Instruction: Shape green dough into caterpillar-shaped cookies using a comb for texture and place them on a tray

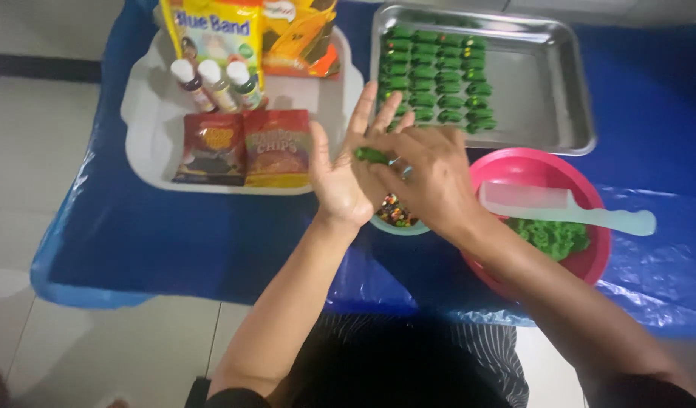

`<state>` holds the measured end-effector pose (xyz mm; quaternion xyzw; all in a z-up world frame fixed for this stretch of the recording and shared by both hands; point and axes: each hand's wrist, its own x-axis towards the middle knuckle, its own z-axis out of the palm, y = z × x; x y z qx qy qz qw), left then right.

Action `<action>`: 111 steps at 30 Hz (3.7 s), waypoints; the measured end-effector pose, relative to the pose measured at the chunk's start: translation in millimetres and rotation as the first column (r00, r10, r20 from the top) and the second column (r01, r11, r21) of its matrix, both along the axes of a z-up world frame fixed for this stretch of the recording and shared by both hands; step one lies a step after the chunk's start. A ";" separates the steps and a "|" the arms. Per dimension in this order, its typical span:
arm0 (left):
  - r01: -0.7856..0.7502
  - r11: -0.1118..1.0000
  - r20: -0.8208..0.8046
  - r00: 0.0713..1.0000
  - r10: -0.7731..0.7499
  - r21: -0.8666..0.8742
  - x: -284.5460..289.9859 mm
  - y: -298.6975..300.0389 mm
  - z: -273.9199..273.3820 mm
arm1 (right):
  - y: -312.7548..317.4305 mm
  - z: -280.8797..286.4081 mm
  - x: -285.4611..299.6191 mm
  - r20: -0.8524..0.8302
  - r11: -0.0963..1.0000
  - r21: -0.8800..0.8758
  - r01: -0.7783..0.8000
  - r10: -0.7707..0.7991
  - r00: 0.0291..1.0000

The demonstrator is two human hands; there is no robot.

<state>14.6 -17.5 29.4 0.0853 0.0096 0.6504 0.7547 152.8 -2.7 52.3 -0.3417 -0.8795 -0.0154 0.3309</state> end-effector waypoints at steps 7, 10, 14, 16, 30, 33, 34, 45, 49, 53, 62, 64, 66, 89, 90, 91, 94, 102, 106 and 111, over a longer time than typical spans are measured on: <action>-0.053 0.981 -0.008 0.998 0.055 0.186 -0.5 9.0 -31.3 | 36.5 34.8 45.1 -0.134 0.980 -0.120 -0.161 0.144 0.980; -0.073 0.994 -0.057 0.995 0.078 0.077 -7.9 6.9 -19.0 | 83.8 29.3 92.3 -0.050 0.965 -0.256 0.056 -0.071 0.996; -0.049 0.997 -0.047 0.998 0.052 0.061 -9.6 6.1 -15.2 | 151.3 3.5 149.2 0.296 0.852 -0.268 0.451 -0.372 0.880; -0.047 0.997 -0.070 0.996 0.051 0.059 -10.3 6.3 -13.6 | 171.3 -11.0 167.3 0.401 0.797 -0.264 0.543 -0.421 0.814; 0.041 0.996 -0.019 0.999 -0.040 0.079 -6.8 0.6 -11.6 | 123.8 -11.8 170.5 0.522 0.683 -0.532 0.500 -0.200 0.829; 0.029 0.991 -0.071 0.997 -0.020 0.131 -10.3 1.8 -13.1 | 129.1 -21.6 169.8 0.469 0.765 -0.493 0.415 -0.168 0.867; 0.030 0.991 -0.071 0.997 -0.021 0.131 -10.2 2.6 -12.5 | 133.0 -28.3 174.0 0.469 0.765 -0.492 0.416 -0.170 0.867; 0.018 0.998 -0.048 0.999 -0.015 0.063 -11.8 2.3 -8.9 | 145.5 -29.8 180.7 0.548 0.706 -0.524 0.477 -0.150 0.823; 0.033 0.997 -0.026 0.999 -0.032 0.067 -11.4 2.4 -10.3 | 141.9 -18.3 172.7 0.585 0.647 -0.550 0.528 -0.153 0.797; 0.022 0.998 -0.041 0.999 -0.019 0.064 -11.5 2.5 -10.6 | 148.5 -30.1 178.2 0.554 0.692 -0.549 0.468 -0.119 0.824; 0.033 0.996 -0.025 0.999 -0.031 0.083 -12.9 4.9 -15.3 | 144.1 -20.3 165.4 0.489 0.669 -0.614 0.418 -0.093 0.868; 0.036 0.995 -0.025 0.999 -0.034 0.098 -13.6 5.7 -17.2 | 143.5 -19.6 165.9 0.472 0.651 -0.638 0.412 -0.093 0.877; 0.034 0.995 -0.037 0.999 -0.031 0.094 -14.2 6.3 -18.1 | 144.7 -25.7 168.8 0.478 0.694 -0.594 0.407 -0.102 0.872; -0.051 0.993 0.086 0.995 0.042 0.105 -17.9 17.6 -38.3 | -20.6 13.1 198.5 0.551 0.650 -0.516 0.558 -0.247 0.797; -0.038 0.994 0.106 0.994 0.027 0.100 -18.1 18.7 -37.6 | -31.1 17.8 185.2 0.630 0.545 -0.594 0.592 -0.143 0.763; -0.050 0.993 0.104 0.994 0.039 0.106 -18.6 18.8 -38.8 | -33.9 -1.7 195.8 0.627 0.557 -0.592 0.583 -0.137 0.767; -0.034 0.995 0.047 0.998 0.029 0.094 -17.8 19.8 -40.9 | -42.9 -32.3 208.9 0.566 0.875 -0.424 0.234 0.054 0.823; -0.070 0.990 0.046 0.997 0.065 0.124 -21.9 20.4 -41.5 | -48.0 -33.6 205.0 0.898 0.855 -0.064 0.515 -0.176 0.404; -0.061 0.993 0.012 0.998 0.060 0.098 -21.3 21.3 -42.3 | -50.1 -58.4 221.7 0.828 0.882 -0.007 0.472 -0.259 0.497; -0.078 0.992 0.014 0.997 0.077 0.098 -20.9 20.1 -39.0 | -46.2 -48.1 216.2 0.811 0.891 -0.045 0.452 -0.232 0.538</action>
